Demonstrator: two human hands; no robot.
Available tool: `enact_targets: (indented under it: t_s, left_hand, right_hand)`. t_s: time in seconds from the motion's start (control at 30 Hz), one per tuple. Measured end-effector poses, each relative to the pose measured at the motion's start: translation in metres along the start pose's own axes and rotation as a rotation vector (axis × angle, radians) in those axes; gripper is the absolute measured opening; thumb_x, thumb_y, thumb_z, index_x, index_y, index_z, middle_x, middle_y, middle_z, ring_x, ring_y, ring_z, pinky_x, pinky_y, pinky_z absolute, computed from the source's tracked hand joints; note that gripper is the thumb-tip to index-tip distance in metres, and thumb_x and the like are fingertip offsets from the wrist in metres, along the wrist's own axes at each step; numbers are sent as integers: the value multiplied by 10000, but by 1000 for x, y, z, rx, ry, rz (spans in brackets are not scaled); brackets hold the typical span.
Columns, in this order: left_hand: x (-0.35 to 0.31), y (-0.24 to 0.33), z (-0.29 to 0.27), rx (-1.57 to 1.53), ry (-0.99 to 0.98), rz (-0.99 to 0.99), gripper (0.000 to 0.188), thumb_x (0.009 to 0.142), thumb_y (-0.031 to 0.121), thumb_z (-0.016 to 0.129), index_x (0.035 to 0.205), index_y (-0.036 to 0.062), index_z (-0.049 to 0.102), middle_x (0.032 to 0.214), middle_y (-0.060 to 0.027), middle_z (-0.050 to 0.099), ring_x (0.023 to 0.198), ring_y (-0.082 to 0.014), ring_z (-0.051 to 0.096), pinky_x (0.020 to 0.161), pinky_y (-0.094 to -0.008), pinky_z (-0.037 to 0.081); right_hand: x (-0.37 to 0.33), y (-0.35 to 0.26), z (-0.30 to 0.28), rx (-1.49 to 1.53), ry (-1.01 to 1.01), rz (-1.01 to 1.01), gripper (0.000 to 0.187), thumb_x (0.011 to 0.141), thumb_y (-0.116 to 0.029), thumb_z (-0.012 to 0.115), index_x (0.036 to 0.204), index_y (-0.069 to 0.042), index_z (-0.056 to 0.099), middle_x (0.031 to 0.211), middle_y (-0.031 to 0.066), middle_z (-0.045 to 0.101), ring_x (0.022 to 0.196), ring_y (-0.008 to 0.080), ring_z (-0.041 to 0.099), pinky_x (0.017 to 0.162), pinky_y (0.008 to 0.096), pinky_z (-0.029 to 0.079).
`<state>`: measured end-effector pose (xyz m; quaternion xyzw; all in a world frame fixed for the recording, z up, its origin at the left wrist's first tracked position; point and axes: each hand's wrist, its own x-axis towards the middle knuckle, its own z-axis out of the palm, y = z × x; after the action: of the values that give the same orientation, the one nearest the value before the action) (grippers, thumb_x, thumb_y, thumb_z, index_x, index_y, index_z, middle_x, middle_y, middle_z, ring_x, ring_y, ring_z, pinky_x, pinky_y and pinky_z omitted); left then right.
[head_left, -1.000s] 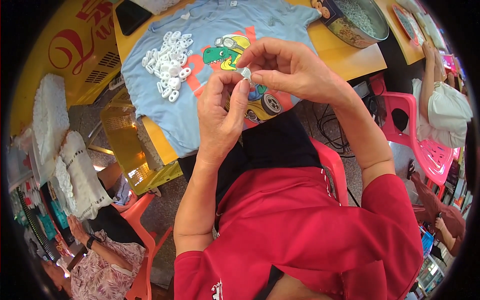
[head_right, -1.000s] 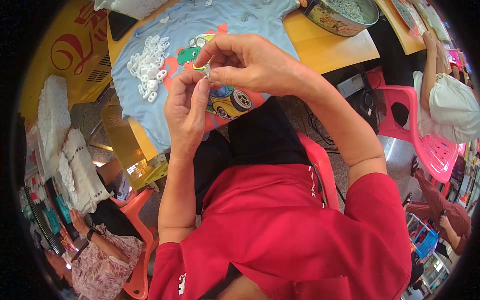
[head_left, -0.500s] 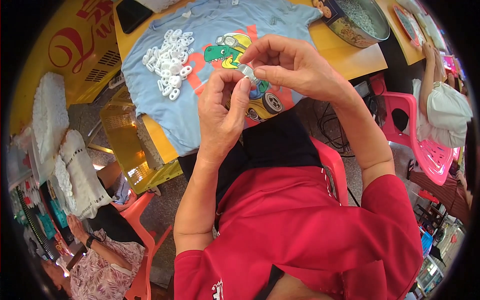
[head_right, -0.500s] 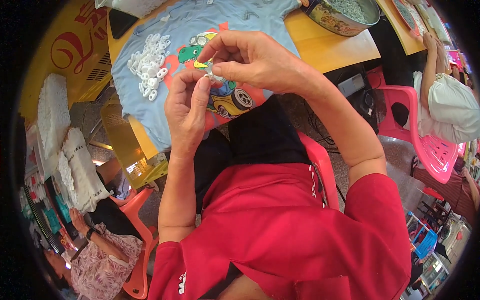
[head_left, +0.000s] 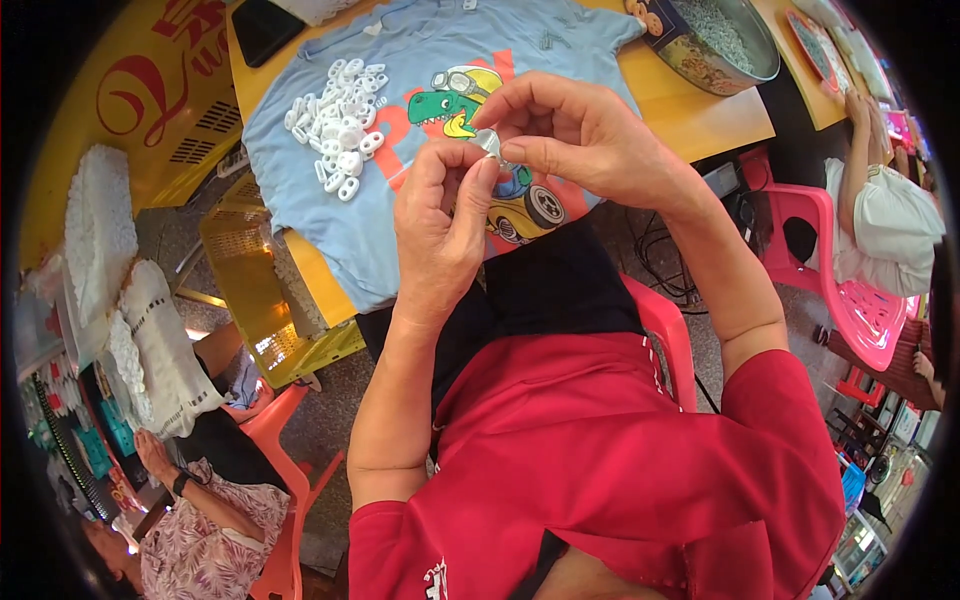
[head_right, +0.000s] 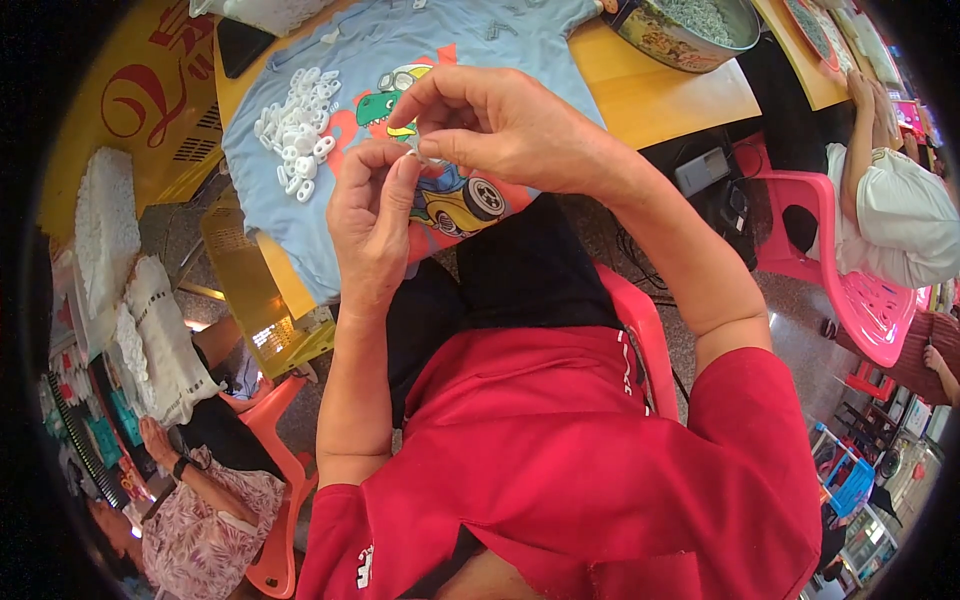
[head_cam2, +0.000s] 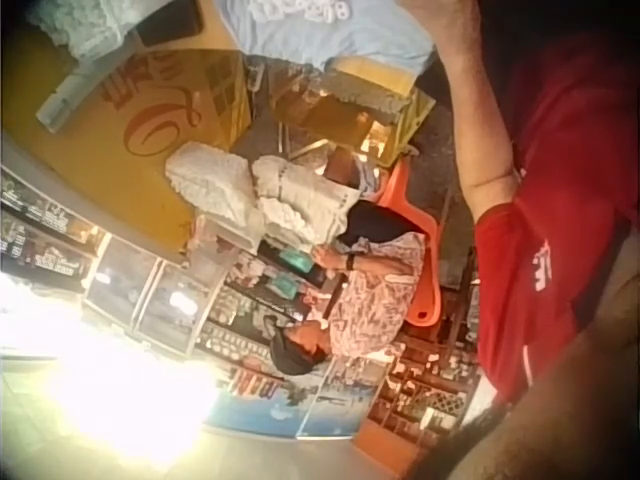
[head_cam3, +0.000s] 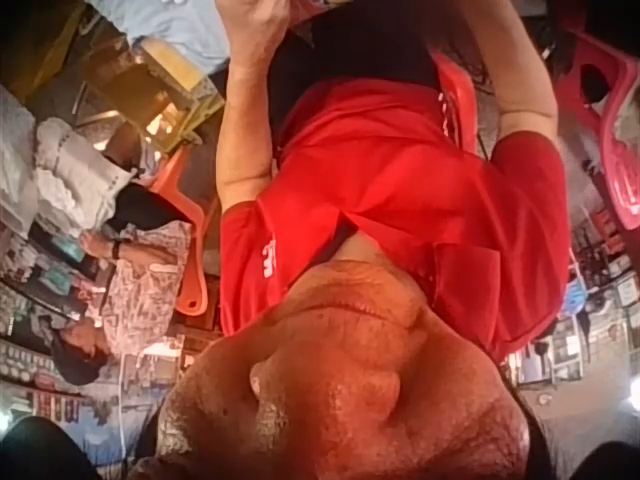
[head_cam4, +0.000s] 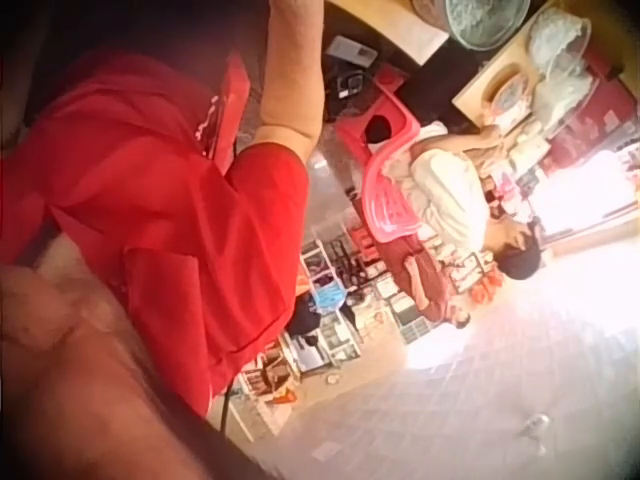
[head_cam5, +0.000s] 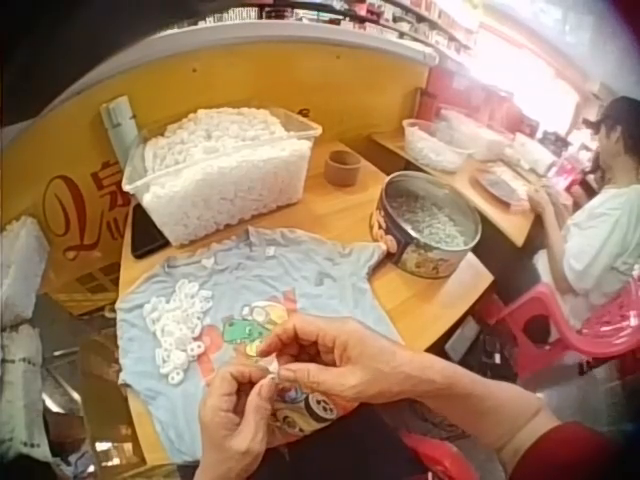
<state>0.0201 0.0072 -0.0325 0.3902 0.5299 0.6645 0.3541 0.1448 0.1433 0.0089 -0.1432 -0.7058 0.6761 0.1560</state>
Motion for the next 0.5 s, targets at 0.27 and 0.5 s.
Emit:
enact_targets:
  t_s: [0.27, 0.5]
  left_hand:
    - [2, -3, -5, 6, 10, 93, 73, 965, 55, 567, 934, 8, 521, 858, -41, 618, 783, -93, 607, 706, -228, 479]
    - [7, -1, -6, -128, 40, -3, 105, 982, 118, 567, 977, 18, 533, 886, -38, 624, 782, -98, 611, 708, -226, 482]
  right_hand:
    - [-7, 2, 23, -143, 108, -70, 301, 929, 9, 575, 1229, 0, 549, 884, -14, 512, 838, 59, 520, 793, 220, 454]
    - [2, 3, 28, 72, 199, -74, 299, 953, -61, 581, 1237, 31, 554, 933, 19, 597, 811, 66, 556, 762, 224, 474]
